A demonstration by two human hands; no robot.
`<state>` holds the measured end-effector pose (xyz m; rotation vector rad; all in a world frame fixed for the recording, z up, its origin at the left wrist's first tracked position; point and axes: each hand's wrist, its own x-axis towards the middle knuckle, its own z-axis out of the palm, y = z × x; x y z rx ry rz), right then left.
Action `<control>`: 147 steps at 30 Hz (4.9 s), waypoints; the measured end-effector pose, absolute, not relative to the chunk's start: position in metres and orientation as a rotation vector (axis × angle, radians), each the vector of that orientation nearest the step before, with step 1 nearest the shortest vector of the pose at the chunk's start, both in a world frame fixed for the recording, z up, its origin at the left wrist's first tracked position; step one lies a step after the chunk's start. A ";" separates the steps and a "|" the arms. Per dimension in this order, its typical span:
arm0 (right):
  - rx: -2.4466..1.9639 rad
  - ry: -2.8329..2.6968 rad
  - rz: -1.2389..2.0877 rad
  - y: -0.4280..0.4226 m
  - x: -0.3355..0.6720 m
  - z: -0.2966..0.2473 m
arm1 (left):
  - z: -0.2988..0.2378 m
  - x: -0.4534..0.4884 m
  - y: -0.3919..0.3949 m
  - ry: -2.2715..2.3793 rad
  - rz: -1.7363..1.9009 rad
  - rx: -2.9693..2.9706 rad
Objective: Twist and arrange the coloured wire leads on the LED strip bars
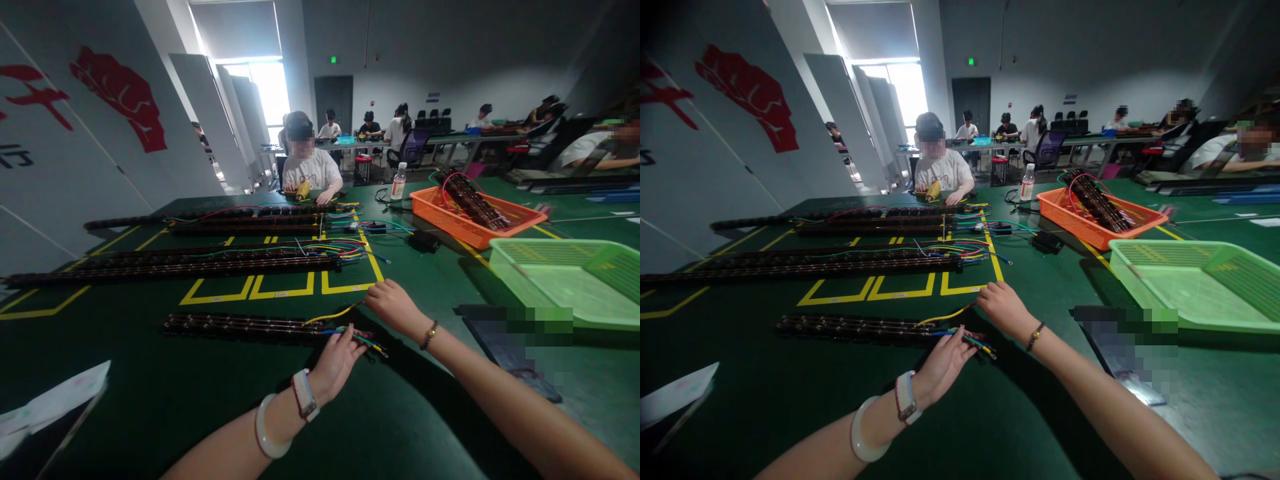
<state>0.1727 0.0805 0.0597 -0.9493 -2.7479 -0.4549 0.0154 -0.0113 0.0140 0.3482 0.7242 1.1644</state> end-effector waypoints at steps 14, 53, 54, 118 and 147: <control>-1.063 -2.695 -0.123 0.110 0.163 0.025 | 0.015 0.013 -0.009 0.674 1.146 0.350; -1.282 -2.527 -0.138 0.076 0.178 0.043 | 0.022 0.015 -0.013 0.778 1.172 0.371; -1.288 -2.522 -0.131 0.079 0.176 0.039 | 0.022 0.015 -0.013 0.785 1.171 0.374; -0.837 -2.538 0.268 0.072 0.178 0.022 | 0.014 0.014 -0.011 0.797 0.786 0.847; -0.707 -2.864 1.293 0.118 0.128 0.036 | 0.010 0.014 -0.011 0.769 0.795 0.828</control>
